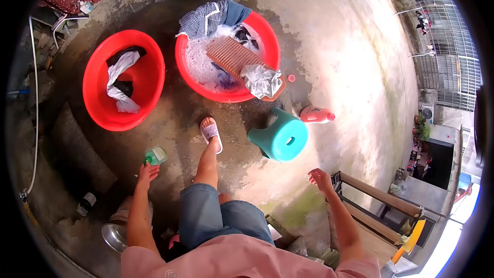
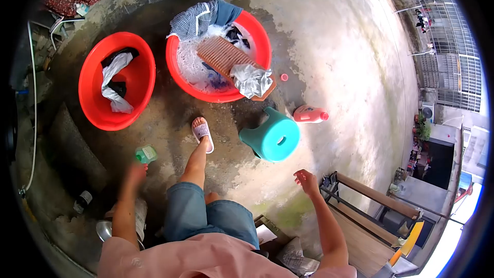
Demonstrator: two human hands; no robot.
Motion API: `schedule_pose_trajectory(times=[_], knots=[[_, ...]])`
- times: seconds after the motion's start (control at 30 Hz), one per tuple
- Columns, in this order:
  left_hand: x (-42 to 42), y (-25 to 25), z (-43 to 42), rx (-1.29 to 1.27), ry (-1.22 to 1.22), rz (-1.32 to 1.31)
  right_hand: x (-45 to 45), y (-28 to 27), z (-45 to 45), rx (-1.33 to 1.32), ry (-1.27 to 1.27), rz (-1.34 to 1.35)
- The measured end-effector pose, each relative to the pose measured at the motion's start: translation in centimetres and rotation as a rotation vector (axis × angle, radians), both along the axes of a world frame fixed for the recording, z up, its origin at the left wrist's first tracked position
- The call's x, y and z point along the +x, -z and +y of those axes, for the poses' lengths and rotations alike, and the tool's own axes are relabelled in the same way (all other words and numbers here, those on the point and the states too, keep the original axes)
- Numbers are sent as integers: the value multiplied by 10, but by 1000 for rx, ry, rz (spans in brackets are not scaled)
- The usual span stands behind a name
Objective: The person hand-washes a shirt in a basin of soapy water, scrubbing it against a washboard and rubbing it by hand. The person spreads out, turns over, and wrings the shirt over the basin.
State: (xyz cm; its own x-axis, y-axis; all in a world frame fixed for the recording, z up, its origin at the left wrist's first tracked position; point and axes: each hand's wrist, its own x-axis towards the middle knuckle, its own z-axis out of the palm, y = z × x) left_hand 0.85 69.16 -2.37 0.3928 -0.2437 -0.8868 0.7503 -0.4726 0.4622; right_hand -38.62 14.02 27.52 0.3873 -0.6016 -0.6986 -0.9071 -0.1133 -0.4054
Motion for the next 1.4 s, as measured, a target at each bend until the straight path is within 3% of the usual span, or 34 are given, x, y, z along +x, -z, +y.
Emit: schedule_pose_trajectory(times=[0.07,0.13,0.2,0.37,0.47,0.57,0.73,0.83,0.93,1.0,1.07,1.13,1.33,1.4], knots=[[-10,9,-19,43,41,13,4,6,-26,104,310,-28],[-8,10,-32,68,11,61,-18,3,-32,174,278,152],[10,-30,-73,142,-151,143,-46,-15,-22,232,274,335],[36,-18,-98,175,-190,119,-77,-46,-35,324,153,587],[48,-27,-122,176,-273,110,-44,-51,-67,252,258,456],[51,-26,-133,138,-344,84,-45,-35,-108,98,75,439],[44,-45,-168,85,-438,12,28,-42,-200,217,116,408],[31,-34,-193,134,-552,8,63,-13,-282,184,-106,365],[21,-38,-235,118,-693,-106,136,55,-375,248,-335,367],[17,-7,-248,178,-857,-114,186,108,-437,217,-425,289],[11,14,-267,199,-947,-138,219,148,-485,64,-344,114],[1,72,-247,-90,-1027,-75,246,187,-527,-5,-330,34],[-30,198,-245,-307,-1054,3,355,305,-551,-49,-430,-205],[-38,201,-270,-73,-981,-111,397,335,-548,-42,-523,-311]])
